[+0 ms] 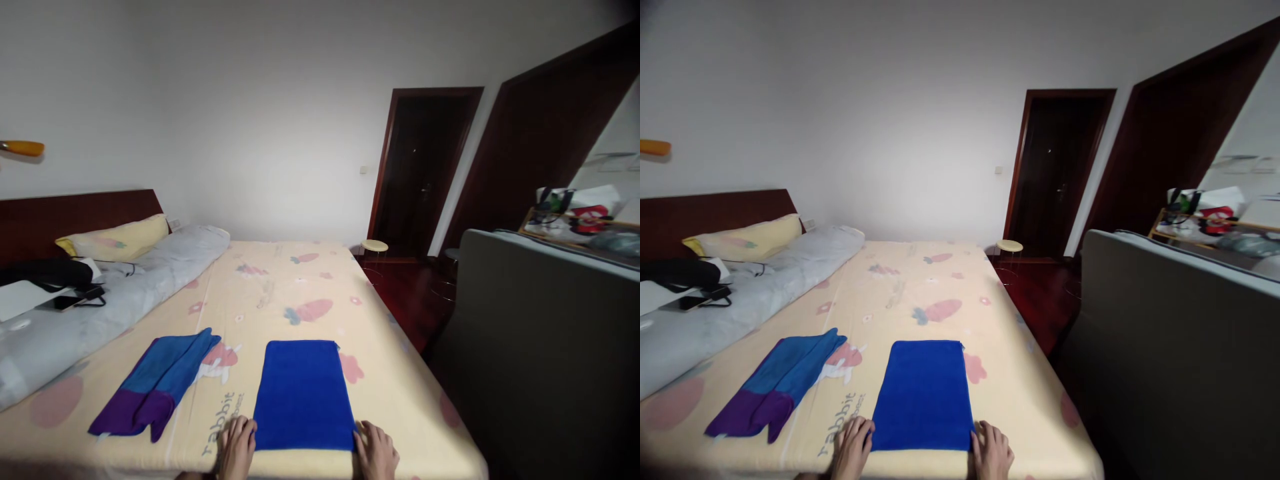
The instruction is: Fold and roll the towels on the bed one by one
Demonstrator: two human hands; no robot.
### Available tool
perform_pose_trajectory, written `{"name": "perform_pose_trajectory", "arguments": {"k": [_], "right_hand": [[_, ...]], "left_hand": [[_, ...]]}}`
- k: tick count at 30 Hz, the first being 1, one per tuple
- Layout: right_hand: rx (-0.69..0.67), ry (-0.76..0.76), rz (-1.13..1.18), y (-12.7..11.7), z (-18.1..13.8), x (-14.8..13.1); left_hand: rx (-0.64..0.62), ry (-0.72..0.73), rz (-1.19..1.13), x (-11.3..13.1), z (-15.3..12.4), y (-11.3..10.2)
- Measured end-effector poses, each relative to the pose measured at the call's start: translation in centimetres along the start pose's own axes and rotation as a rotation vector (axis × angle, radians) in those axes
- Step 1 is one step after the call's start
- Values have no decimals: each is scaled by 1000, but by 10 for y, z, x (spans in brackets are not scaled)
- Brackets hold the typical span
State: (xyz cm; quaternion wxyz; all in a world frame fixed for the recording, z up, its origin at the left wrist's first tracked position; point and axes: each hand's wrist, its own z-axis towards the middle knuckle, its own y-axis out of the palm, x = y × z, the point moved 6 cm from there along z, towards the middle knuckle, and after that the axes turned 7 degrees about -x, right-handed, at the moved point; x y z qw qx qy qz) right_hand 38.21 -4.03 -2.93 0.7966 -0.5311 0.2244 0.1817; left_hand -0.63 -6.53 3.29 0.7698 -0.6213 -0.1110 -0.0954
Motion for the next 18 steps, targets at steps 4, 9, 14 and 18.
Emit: {"name": "perform_pose_trajectory", "arguments": {"k": [4, 9, 14, 18], "right_hand": [[-1, -85, 66, -1, -3, -40], [-161, -294, 219, 16, -12, -135], [-254, -284, 241, 36, -18, -160], [-274, -310, 210, 28, -16, -122]], "left_hand": [[36, 81, -87, 26, -2, -6], [-66, 224, -178, 100, -3, 8], [-108, 186, -137, 121, -4, 44], [-32, 153, -39, 90, -7, 43]]}}
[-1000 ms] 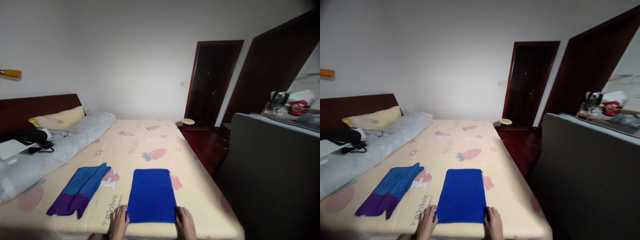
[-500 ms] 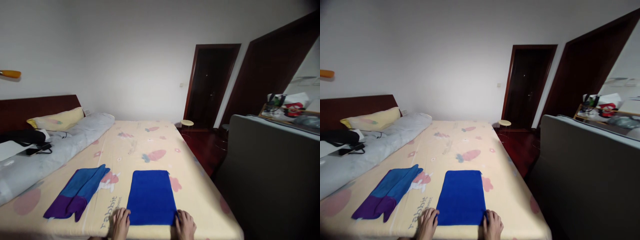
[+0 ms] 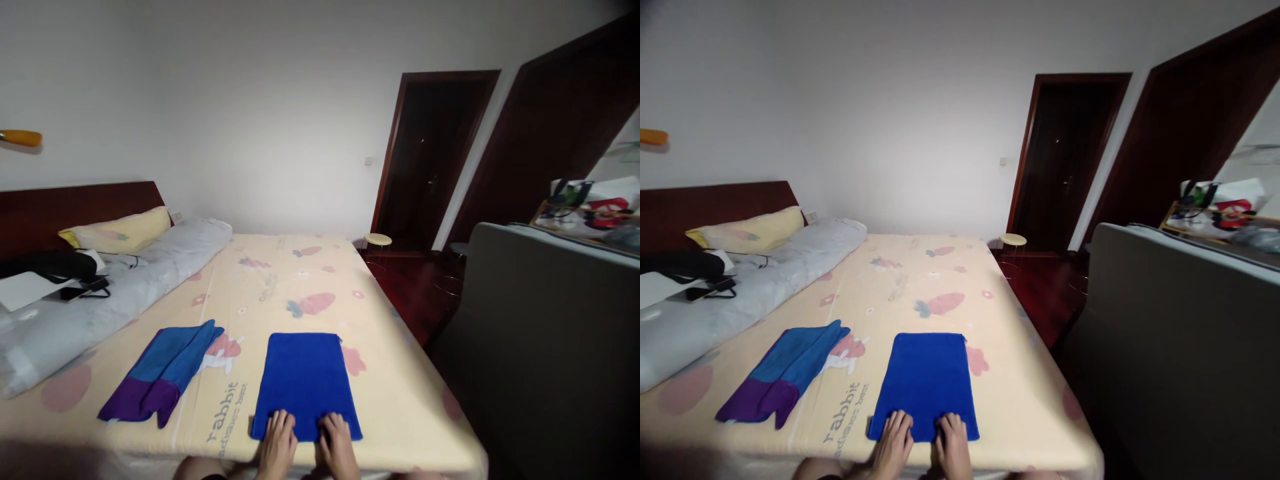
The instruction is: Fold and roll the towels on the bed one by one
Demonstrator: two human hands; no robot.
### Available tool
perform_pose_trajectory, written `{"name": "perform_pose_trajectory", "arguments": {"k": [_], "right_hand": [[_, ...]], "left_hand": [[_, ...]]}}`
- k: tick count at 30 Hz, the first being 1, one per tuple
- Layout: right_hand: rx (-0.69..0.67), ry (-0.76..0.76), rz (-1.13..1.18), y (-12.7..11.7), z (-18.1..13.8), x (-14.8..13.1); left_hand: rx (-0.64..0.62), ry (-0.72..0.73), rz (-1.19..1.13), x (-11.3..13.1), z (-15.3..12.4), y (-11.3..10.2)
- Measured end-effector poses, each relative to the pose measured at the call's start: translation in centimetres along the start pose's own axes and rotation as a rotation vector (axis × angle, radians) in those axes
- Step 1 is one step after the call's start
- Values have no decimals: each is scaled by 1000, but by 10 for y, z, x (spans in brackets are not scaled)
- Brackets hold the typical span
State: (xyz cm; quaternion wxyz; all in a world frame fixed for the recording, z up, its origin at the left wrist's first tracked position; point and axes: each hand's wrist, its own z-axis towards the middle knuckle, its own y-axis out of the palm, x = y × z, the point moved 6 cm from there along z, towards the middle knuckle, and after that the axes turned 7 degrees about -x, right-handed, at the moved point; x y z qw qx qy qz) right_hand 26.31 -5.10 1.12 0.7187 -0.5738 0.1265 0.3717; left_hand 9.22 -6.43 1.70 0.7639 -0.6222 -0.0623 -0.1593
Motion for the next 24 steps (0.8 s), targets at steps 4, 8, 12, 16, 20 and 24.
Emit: {"name": "perform_pose_trajectory", "arguments": {"k": [4, 8, 12, 16, 20, 24], "right_hand": [[12, 57, 10, -32, -16, 43], [-41, 98, -18, -50, -26, 64], [-74, 89, -67, -49, -29, 68], [-49, 97, -135, -46, -25, 70], [-39, 74, -140, -52, -19, 69], [-57, 68, -81, -65, -18, 64]], "left_hand": [[69, -49, 71, -38, -10, -26], [20, 6, -1, -68, -19, -38], [-40, 63, -48, -83, -27, -37], [-46, 88, -29, -85, -26, -39], [-34, 92, -63, -82, -19, -49], [-18, 84, -151, -81, -16, -59]]}}
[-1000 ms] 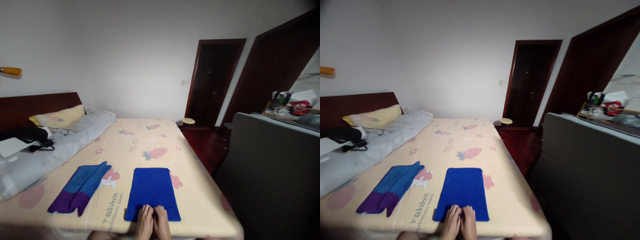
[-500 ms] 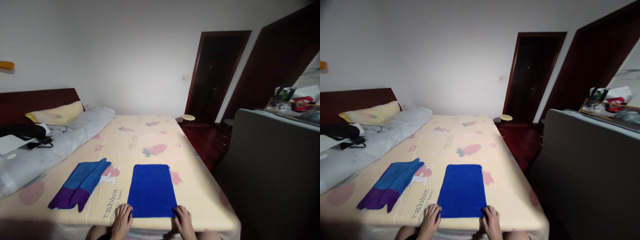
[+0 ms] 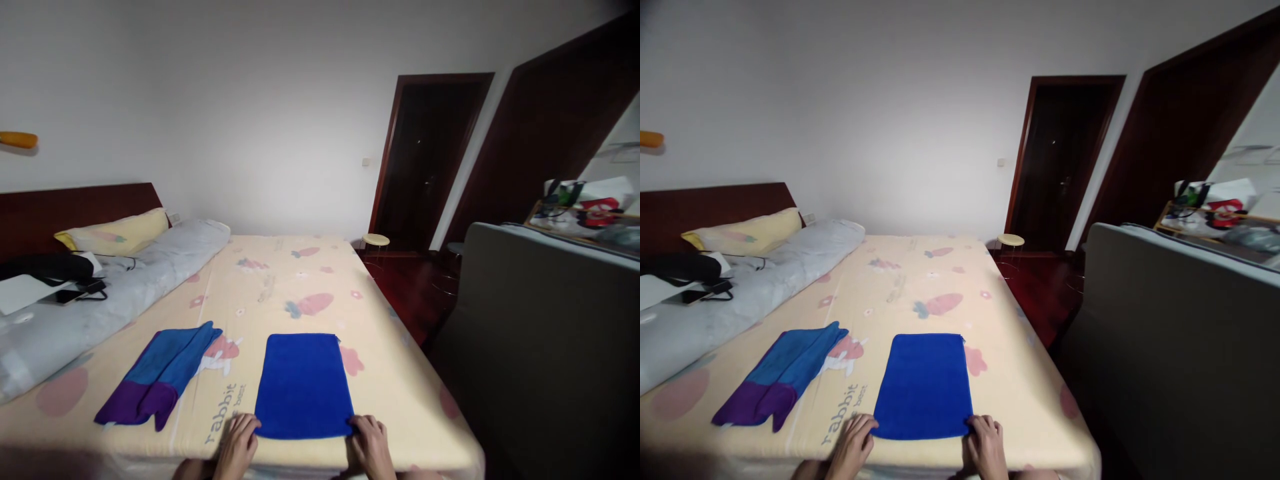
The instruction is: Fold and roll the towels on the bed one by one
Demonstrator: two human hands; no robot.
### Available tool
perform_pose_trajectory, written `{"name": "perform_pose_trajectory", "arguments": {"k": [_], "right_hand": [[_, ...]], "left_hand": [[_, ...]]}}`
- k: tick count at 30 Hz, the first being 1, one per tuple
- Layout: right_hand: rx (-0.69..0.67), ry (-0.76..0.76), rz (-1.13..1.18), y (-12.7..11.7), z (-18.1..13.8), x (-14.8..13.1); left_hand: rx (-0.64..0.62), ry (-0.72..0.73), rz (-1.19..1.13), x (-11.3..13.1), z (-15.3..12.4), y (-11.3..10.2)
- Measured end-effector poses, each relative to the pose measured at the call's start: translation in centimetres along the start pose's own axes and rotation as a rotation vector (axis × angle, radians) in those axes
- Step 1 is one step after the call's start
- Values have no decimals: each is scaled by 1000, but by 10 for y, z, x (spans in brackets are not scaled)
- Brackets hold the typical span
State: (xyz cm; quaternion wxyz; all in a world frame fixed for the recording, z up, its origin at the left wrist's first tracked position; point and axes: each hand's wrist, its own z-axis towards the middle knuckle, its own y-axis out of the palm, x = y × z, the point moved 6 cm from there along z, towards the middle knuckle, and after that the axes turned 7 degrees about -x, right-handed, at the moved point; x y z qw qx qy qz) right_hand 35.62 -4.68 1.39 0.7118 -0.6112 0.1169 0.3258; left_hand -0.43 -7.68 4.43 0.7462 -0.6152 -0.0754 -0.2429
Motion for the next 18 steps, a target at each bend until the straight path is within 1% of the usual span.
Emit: {"name": "perform_pose_trajectory", "arguments": {"k": [3, 5, 8, 11, 15, 18], "right_hand": [[5, 35, 38, -6, -2, -1], [36, 81, 61, -8, -3, 1], [91, 146, 104, -6, -1, 4], [124, 146, 126, -1, 3, 5], [190, 146, 45, 4, 6, 14], [239, 136, -52, 5, 3, 17]], "left_hand": [[33, -38, -107, -5, -2, -2], [58, -80, -203, -11, -3, 0], [98, -149, -320, -21, -2, 5], [130, -201, -377, -31, 4, 12], [175, -243, -338, -40, 10, 21], [242, -238, -219, -37, 9, 21]]}}
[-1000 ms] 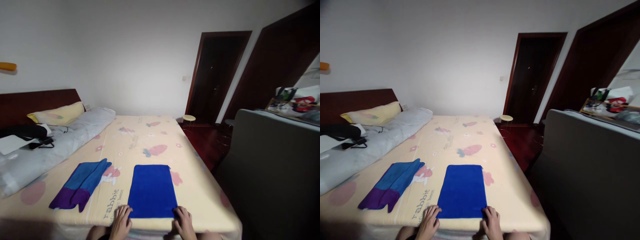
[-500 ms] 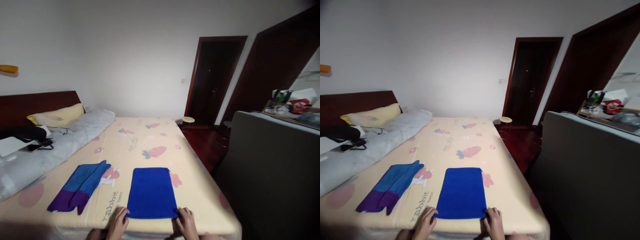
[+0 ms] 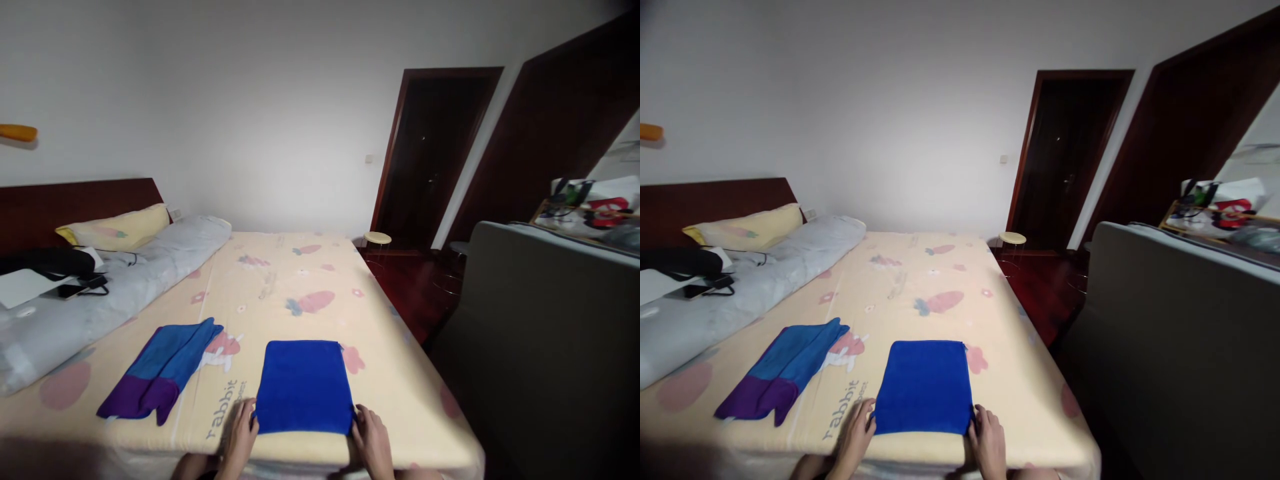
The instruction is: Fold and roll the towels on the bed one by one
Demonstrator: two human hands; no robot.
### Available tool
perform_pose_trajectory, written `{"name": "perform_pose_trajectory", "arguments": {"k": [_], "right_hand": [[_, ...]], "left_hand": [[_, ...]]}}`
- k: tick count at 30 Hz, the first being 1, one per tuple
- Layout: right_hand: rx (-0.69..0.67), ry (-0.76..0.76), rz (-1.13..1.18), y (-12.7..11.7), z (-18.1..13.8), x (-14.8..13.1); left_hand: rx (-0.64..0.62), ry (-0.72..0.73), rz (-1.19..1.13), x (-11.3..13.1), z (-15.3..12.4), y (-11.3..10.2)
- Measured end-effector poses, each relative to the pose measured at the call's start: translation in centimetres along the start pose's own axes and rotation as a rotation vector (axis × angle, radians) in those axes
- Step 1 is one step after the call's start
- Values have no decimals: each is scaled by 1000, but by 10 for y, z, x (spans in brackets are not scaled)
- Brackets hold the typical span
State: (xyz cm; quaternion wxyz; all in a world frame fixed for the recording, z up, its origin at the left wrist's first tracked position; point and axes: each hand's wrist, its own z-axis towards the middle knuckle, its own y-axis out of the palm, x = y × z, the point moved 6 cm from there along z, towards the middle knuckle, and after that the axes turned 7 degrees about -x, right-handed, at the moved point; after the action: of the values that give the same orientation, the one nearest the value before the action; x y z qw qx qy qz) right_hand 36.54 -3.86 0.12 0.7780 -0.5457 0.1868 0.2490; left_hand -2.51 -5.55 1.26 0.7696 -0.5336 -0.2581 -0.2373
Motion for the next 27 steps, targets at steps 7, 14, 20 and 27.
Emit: {"name": "perform_pose_trajectory", "arguments": {"k": [7, 14, 20, 27], "right_hand": [[36, -206, 0, 7, -8, -57], [-215, -331, 40, 44, -12, -127], [-258, -301, -56, 44, -19, -78], [-231, -252, -153, 25, -23, -2]], "left_hand": [[-81, 200, 147, 78, -18, 23], [-260, 311, 235, 133, -29, 76], [-161, 317, 442, 66, -34, 57], [-85, 280, 535, 10, -33, 10]]}}
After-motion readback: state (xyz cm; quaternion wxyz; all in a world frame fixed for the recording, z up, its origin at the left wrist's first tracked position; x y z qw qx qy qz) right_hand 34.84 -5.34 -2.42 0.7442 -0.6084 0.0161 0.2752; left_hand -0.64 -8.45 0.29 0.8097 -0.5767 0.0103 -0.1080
